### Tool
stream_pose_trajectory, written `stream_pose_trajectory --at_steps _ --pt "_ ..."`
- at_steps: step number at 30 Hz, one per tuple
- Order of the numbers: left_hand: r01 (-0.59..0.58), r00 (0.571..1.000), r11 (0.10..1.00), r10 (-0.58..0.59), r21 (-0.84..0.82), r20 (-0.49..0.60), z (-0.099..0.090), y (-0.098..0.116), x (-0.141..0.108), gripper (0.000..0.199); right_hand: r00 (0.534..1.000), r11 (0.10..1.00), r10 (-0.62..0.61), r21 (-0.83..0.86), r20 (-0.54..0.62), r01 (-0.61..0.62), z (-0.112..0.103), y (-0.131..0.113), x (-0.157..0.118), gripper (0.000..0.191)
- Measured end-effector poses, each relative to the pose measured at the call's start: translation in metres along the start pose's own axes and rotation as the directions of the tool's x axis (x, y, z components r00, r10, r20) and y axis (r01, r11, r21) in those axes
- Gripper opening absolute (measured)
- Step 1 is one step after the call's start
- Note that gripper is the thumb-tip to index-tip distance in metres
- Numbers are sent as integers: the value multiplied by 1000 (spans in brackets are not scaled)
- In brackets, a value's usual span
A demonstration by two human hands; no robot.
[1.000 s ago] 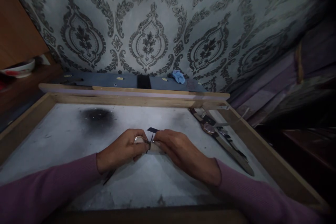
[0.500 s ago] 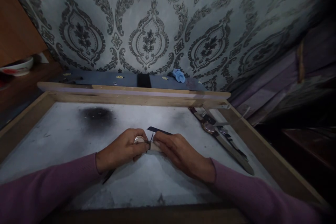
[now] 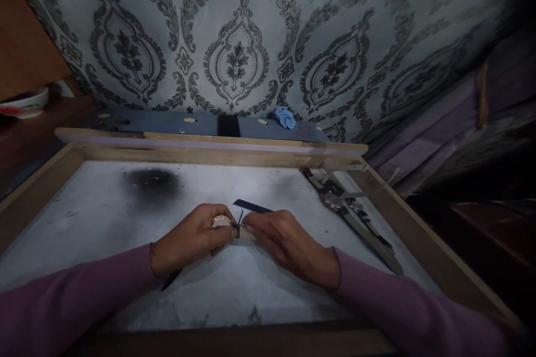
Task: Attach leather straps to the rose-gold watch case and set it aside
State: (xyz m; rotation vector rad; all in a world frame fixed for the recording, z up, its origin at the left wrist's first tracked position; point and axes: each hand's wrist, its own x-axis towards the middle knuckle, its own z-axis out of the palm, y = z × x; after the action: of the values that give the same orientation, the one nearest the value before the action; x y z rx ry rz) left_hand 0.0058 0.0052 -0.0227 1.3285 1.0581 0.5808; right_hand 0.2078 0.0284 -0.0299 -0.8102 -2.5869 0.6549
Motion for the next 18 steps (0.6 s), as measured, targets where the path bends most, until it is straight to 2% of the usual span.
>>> stream_pose_trajectory --at_steps 8,13,18 --pt "32 999 999 -31 -38 17 -1 3 0 16 1000 1000 -27 8 -16 27 0 1 0 24" --pt "-9 1000 995 12 -104 27 0 4 0 19 997 998 -48 38 -57 51 -1 -1 0 24" --pt "-41 999 993 44 -114 23 0 1 0 20 997 997 -49 58 -51 52 -1 -2 -1 24"
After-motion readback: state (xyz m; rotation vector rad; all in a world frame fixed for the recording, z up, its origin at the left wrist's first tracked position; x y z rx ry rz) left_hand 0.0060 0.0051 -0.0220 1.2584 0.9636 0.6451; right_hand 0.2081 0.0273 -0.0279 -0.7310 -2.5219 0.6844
